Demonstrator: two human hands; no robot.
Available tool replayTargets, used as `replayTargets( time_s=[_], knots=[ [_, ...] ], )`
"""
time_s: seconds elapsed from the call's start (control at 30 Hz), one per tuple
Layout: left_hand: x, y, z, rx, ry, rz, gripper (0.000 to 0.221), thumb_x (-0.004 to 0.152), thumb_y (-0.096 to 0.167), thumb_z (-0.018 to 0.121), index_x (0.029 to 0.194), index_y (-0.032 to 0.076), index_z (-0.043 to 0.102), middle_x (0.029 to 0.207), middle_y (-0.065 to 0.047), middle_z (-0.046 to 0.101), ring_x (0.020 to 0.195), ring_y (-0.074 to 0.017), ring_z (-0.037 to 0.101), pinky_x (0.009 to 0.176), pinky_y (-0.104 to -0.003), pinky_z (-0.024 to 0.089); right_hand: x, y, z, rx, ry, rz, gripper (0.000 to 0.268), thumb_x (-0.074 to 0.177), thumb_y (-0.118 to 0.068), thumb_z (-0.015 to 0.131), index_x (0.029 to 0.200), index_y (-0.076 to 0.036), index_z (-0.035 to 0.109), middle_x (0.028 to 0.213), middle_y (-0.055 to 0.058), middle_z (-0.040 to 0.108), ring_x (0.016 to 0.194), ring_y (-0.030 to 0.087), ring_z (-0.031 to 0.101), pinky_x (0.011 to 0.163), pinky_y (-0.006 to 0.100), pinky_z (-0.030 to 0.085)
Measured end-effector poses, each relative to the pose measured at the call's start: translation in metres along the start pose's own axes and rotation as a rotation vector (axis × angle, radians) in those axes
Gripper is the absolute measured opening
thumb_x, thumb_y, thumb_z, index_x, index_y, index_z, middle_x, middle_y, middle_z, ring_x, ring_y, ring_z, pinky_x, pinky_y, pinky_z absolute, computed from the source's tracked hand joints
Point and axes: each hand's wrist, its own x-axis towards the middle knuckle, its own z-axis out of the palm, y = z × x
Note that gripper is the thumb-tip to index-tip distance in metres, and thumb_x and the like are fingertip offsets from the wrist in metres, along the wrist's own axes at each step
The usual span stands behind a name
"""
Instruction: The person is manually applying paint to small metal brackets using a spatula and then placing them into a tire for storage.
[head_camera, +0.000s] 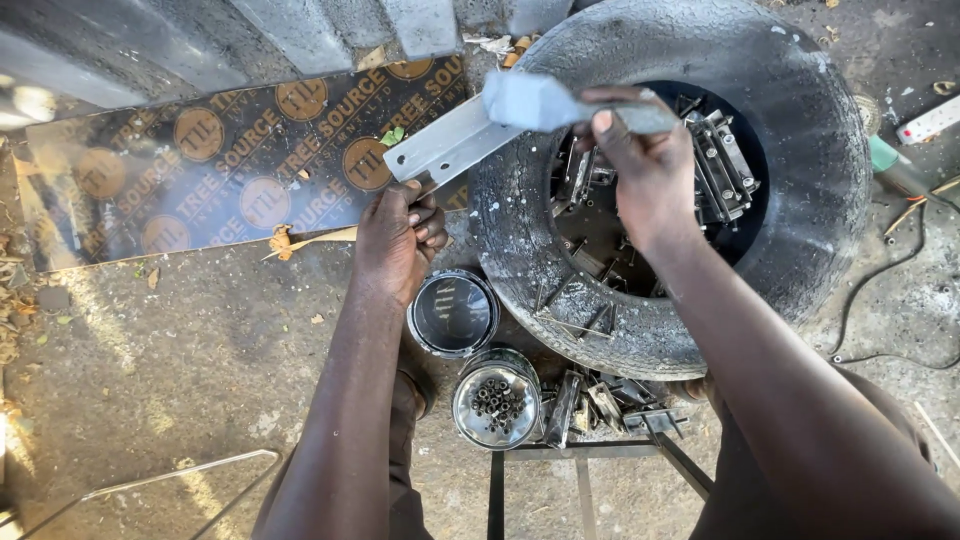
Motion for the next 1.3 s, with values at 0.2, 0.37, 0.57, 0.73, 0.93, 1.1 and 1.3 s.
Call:
replayTargets(
  time_s=[0.2,0.37,0.57,0.73,0.93,1.1,1.3],
  knots=[
    [0.008,-0.001,-0.002,0.062,0.068,-0.028,0.013,0.093,0.014,0.054,0.085,0.008,0.061,0.066,0.0,0.046,0.048,-0.0098,0.033,0.048,-0.029,0.023,0.007,-0.03,-0.001,-0.355,0.081,0.088,0.036,0.099,0.0,0.071,0.128,-0.022,0.066,0.117,-0.009,0.072,0.124,0.01,0.063,0.134,0.041,0.008],
    [0.008,0.0,0.001,0.018,0.031,-0.001,0.014,0.095,0.012,0.054,0.089,0.005,0.065,0.067,0.0,0.046,0.048,-0.01,0.033,0.048,-0.029,0.023,-0.01,-0.019,0.004,-0.804,-0.18,-0.451,0.024,0.099,-0.003,0.078,0.122,-0.01,0.075,0.121,0.008,0.071,0.109,0.025,0.066,0.094,0.043,0.051],
    [0.008,-0.003,0.009,0.094,0.034,0.004,0.014,0.093,0.012,0.051,0.081,0.009,0.058,0.068,-0.001,0.045,0.047,-0.0103,0.033,0.048,-0.03,0.022,0.0,-0.035,-0.016,-0.502,-0.243,-0.106,0.022,0.101,-0.001,0.066,0.121,-0.009,0.071,0.12,0.006,0.069,0.115,0.023,0.061,0.097,0.042,0.041],
    [0.012,-0.007,0.011,0.084,0.002,0.031,0.013,0.09,0.011,0.055,0.079,0.007,0.061,0.066,-0.002,0.048,0.046,-0.0111,0.036,0.046,-0.029,0.024,0.003,-0.028,-0.034,-0.608,-0.082,-0.279,0.021,0.106,-0.014,0.07,0.123,-0.002,0.072,0.112,0.006,0.072,0.096,0.02,0.05,0.101,0.046,0.05],
    [0.014,-0.007,0.012,-0.023,0.007,0.002,0.015,0.092,0.011,0.058,0.077,0.011,0.055,0.064,-0.003,0.049,0.047,-0.0121,0.035,0.046,-0.029,0.026,-0.008,-0.015,-0.032,-0.942,-0.207,-0.493,0.032,0.097,0.0,0.077,0.124,-0.017,0.077,0.125,0.004,0.07,0.102,0.029,0.06,0.082,0.041,0.043],
    [0.007,0.0,0.019,0.008,0.036,-0.002,0.011,0.095,0.01,0.054,0.088,0.006,0.062,0.066,-0.002,0.048,0.047,-0.0109,0.034,0.047,-0.029,0.026,-0.005,-0.028,-0.043,-0.711,-0.057,-0.387,0.027,0.101,0.003,0.074,0.126,-0.004,0.072,0.124,0.013,0.066,0.109,0.031,0.061,0.093,0.046,0.049],
    [0.01,-0.003,0.016,0.009,-0.021,0.023,0.018,0.091,0.01,0.057,0.073,0.01,0.055,0.065,-0.003,0.048,0.047,-0.0116,0.034,0.048,-0.03,0.027,0.003,-0.028,-0.05,-0.599,-0.033,-0.156,0.014,0.108,-0.02,0.066,0.12,-0.013,0.068,0.121,0.001,0.073,0.109,0.015,0.07,0.128,0.056,0.023]
  ],
)
